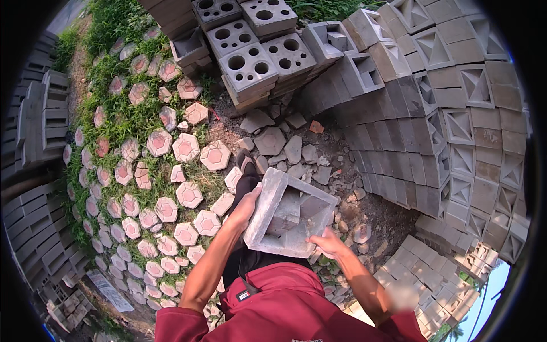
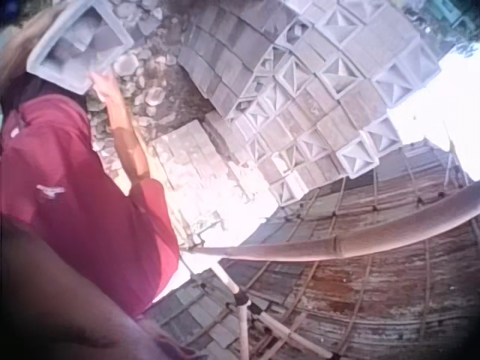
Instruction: The person moves hollow concrete masonry blocks one at a time from a small pile on the ground and stacks them neatly onto larger existing stacks in a manufacturing yard.
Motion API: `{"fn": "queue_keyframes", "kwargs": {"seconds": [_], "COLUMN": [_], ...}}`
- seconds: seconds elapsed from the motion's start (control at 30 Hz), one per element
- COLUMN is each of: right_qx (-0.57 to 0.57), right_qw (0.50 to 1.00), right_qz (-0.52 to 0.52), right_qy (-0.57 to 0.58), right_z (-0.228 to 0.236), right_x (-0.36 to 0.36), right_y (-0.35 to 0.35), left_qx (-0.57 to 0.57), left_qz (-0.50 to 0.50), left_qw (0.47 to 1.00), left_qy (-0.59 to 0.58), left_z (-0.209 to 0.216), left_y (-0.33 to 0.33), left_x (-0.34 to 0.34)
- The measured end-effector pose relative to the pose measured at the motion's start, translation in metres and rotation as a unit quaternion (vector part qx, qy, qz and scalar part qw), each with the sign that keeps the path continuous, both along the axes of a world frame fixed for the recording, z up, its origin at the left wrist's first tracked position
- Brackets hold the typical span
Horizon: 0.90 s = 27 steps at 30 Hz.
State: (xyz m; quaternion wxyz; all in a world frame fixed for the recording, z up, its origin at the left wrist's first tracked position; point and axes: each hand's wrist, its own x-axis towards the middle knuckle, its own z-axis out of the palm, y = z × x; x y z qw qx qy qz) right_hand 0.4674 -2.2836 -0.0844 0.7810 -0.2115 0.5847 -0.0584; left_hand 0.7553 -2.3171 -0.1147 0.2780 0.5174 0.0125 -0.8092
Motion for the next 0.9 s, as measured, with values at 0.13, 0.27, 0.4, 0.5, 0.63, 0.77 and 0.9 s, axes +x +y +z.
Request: {"fn": "queue_keyframes", "kwargs": {"seconds": [0.13,0.27,0.4,0.5,0.63,0.77,0.9], "right_qx": [0.030,0.078,0.090,0.104,0.063,0.015,-0.046], "right_qw": [0.999,0.994,0.985,0.980,0.984,0.993,0.991], "right_qz": [-0.012,-0.065,-0.132,-0.158,-0.160,-0.117,-0.122], "right_qy": [-0.015,-0.035,-0.072,-0.069,-0.046,-0.006,0.006], "right_z": [-0.010,-0.018,-0.014,-0.025,-0.046,-0.071,-0.083], "right_x": [0.017,0.032,0.043,0.031,-0.008,-0.069,-0.115], "right_y": [-0.061,-0.101,-0.150,-0.190,-0.255,-0.331,-0.407], "left_qx": [-0.037,-0.032,-0.185,-0.098,-0.099,-0.145,-0.198], "left_qz": [0.031,-0.021,-0.214,-0.023,0.250,0.378,0.478], "left_qw": [0.997,0.999,0.955,0.992,0.963,0.913,0.854], "left_qy": [-0.062,-0.027,-0.093,0.078,-0.009,0.042,-0.061], "left_z": [-0.046,-0.050,-0.075,-0.086,-0.100,-0.098,-0.109], "left_y": [-0.049,-0.112,-0.169,-0.200,-0.189,-0.231,-0.325], "left_x": [0.005,0.023,0.042,0.044,-0.035,-0.152,-0.236]}}
